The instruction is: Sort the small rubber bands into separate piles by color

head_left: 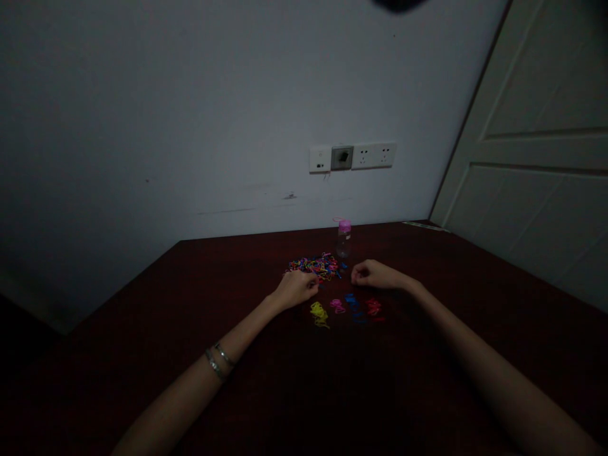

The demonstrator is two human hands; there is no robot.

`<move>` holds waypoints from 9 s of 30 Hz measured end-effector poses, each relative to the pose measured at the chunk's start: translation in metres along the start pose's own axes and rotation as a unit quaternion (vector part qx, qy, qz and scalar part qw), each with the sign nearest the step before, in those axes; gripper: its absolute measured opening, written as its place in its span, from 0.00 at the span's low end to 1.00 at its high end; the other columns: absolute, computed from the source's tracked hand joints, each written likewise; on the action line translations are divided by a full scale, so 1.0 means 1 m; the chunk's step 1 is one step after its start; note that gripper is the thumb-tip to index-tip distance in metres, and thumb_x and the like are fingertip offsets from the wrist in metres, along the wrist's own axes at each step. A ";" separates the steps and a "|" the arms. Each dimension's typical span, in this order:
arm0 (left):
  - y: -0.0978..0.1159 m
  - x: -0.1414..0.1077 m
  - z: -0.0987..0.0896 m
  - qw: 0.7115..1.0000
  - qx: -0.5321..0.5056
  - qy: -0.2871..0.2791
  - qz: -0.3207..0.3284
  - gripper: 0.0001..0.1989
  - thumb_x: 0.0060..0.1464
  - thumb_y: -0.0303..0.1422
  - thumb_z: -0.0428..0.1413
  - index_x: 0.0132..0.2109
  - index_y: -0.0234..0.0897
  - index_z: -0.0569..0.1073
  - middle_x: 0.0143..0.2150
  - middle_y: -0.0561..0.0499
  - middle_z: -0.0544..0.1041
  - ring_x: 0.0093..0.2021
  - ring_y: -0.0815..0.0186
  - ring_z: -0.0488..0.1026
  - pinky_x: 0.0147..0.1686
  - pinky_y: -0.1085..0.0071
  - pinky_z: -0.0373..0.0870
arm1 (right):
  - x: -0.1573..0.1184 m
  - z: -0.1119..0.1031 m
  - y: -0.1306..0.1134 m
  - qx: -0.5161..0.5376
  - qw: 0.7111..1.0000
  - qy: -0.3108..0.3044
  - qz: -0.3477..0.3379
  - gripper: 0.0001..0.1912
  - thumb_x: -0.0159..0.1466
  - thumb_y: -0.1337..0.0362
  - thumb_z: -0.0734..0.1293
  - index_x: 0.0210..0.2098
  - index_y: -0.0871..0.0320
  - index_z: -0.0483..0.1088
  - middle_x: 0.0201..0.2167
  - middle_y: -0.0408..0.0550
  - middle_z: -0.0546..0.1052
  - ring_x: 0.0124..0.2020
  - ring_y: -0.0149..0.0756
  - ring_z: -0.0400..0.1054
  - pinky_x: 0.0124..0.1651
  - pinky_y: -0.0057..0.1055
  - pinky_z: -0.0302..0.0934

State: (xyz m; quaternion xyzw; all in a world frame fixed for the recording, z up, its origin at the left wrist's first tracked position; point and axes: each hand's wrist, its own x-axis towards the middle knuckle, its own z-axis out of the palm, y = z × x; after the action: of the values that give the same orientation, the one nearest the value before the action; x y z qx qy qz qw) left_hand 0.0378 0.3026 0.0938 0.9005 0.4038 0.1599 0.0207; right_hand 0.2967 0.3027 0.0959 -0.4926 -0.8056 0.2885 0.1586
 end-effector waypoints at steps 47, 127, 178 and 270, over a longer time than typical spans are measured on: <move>-0.115 0.008 0.015 0.923 -0.241 0.183 -0.239 0.18 0.45 0.41 0.49 0.27 0.30 0.75 0.21 0.50 0.72 0.24 0.69 0.65 0.25 0.75 0.57 | 0.014 0.010 0.045 -0.110 0.973 0.194 0.055 0.16 0.56 0.58 0.62 0.41 0.56 0.71 0.34 0.49 0.74 0.34 0.35 0.67 0.37 0.28 0.58; 0.002 0.009 -0.003 0.834 -0.538 0.021 -0.117 0.14 0.41 0.36 0.60 0.33 0.28 0.74 0.17 0.54 0.68 0.17 0.77 0.60 0.20 0.79 0.56 | 0.017 0.032 -0.053 0.131 0.971 0.107 -0.169 0.11 0.58 0.58 0.61 0.32 0.60 0.68 0.32 0.47 0.71 0.36 0.34 0.64 0.41 0.32 0.57; -0.102 -0.006 0.012 0.970 -0.151 0.026 -0.190 0.15 0.42 0.42 0.54 0.33 0.37 0.77 0.23 0.53 0.70 0.23 0.71 0.63 0.21 0.77 0.52 | 0.006 0.001 0.038 0.049 0.996 0.048 0.058 0.15 0.51 0.56 0.62 0.27 0.62 0.69 0.23 0.46 0.71 0.25 0.31 0.62 0.28 0.28 0.55; -0.019 0.002 -0.012 0.943 -0.287 -0.167 0.006 0.13 0.48 0.31 0.49 0.35 0.30 0.75 0.20 0.53 0.69 0.19 0.75 0.61 0.20 0.80 0.55 | 0.013 0.026 0.017 -0.098 0.982 0.162 -0.002 0.16 0.55 0.52 0.62 0.34 0.58 0.71 0.30 0.47 0.73 0.30 0.33 0.65 0.31 0.28 0.57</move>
State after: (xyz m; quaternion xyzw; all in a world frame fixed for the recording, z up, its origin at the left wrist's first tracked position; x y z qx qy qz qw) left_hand 0.0223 0.3157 0.1023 0.8727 0.3263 0.1167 0.3438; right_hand 0.2887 0.3120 0.0642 -0.5445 -0.7945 0.1240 0.2386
